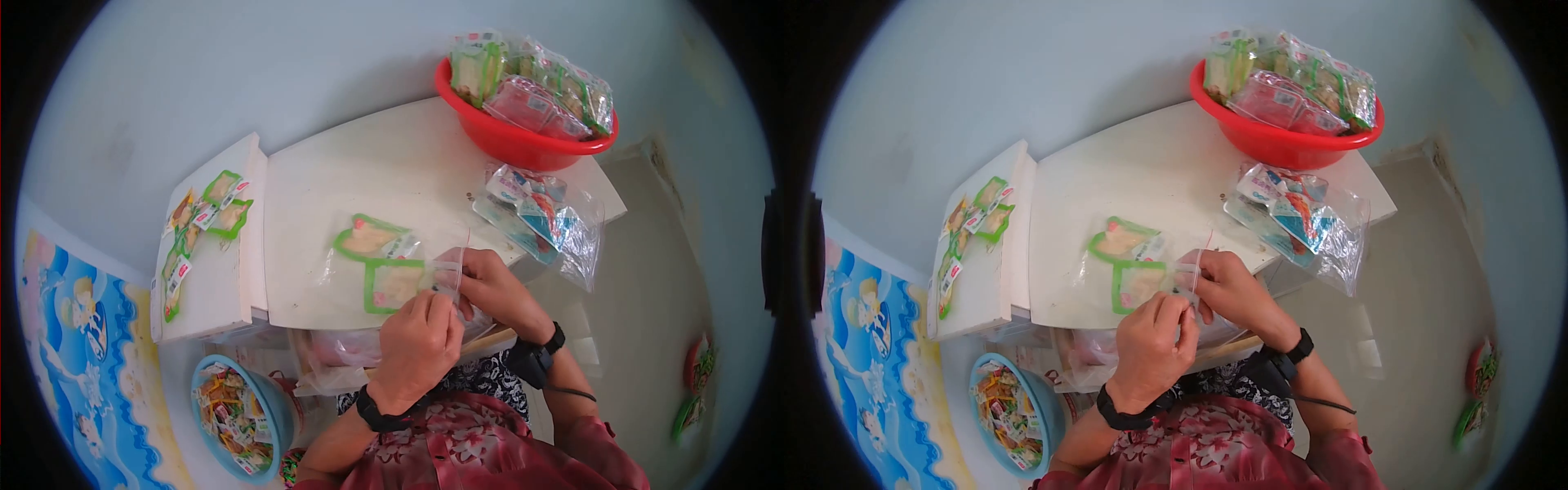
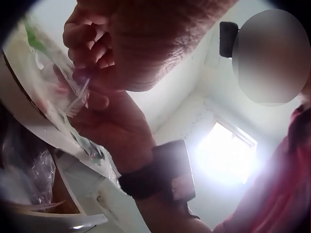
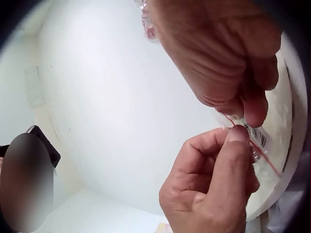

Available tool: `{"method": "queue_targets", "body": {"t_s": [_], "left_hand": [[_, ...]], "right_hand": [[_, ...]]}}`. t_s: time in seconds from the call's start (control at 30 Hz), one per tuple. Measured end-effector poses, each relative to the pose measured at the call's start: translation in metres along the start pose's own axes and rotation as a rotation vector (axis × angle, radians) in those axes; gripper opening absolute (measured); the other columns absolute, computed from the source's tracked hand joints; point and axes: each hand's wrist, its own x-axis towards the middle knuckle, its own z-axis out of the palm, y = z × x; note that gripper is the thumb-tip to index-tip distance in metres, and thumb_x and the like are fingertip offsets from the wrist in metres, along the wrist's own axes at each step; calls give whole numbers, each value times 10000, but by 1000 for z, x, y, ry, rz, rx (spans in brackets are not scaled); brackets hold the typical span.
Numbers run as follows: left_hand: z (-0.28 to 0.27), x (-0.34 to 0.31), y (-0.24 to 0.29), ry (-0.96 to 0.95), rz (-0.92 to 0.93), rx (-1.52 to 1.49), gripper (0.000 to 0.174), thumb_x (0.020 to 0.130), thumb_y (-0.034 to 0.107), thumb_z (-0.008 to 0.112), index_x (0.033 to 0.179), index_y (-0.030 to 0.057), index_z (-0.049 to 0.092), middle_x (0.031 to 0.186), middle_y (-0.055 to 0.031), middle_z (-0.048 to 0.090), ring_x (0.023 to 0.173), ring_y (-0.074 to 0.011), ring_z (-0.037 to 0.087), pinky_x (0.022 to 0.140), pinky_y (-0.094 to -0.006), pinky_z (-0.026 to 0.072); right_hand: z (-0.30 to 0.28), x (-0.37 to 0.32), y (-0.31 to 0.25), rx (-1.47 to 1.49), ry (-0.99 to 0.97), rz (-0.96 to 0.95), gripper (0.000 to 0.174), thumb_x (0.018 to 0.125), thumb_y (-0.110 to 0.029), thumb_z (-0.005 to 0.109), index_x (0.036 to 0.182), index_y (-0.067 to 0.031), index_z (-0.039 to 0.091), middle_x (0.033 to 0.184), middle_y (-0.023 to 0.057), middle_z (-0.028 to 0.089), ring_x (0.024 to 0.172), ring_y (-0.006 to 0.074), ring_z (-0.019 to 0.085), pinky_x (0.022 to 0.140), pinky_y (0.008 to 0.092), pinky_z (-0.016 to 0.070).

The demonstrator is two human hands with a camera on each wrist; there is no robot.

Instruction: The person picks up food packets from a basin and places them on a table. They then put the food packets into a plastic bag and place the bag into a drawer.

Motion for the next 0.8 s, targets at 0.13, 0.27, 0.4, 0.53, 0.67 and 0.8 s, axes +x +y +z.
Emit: {"method": "queue_targets", "body": {"t_s": [0.13,0.27,0.4,0.53,0.67,0.8], "left_hand": [[-6,-4,-5,7,-31,-53,151,829,-19,682,914,53,581,788,-99,588,640,-305,615,559,-406,468],[-5,-11,-7,18,-31,-155,148,841,-18,679,933,49,586,800,-101,608,636,-306,623,559,-405,476],[0,-13,-12,48,-26,-228,148,845,-19,677,946,51,595,823,-106,631,642,-311,630,567,-404,491],[-4,-15,-19,4,-33,-261,150,848,-4,691,952,47,596,820,-106,636,655,-303,643,570,-397,497],[-20,-16,-22,-49,-41,-273,157,872,51,718,980,46,603,806,-100,636,650,-278,657,567,-387,499],[-70,-6,-38,-17,-43,-120,174,893,100,734,1017,58,619,805,-92,646,644,-253,671,570,-373,510]], "right_hand": [[8,27,7,18,-115,4,253,989,-170,639,1143,29,671,819,19,657,725,85,600,622,273,494],[10,43,9,23,-281,-3,303,1002,-194,660,1181,49,650,1020,46,675,921,103,610,785,283,516],[23,57,33,-8,-336,-94,262,975,-173,666,1133,35,654,1002,36,686,898,107,612,790,295,515],[18,58,33,-301,-279,-104,193,931,-149,695,1005,28,670,906,51,684,822,107,603,726,310,506],[24,49,26,-417,-195,-230,259,911,-219,720,888,28,647,746,120,618,676,194,557,656,385,481],[33,42,18,-369,-178,-192,177,965,-156,671,981,20,685,784,100,664,681,161,599,645,348,504]]}}
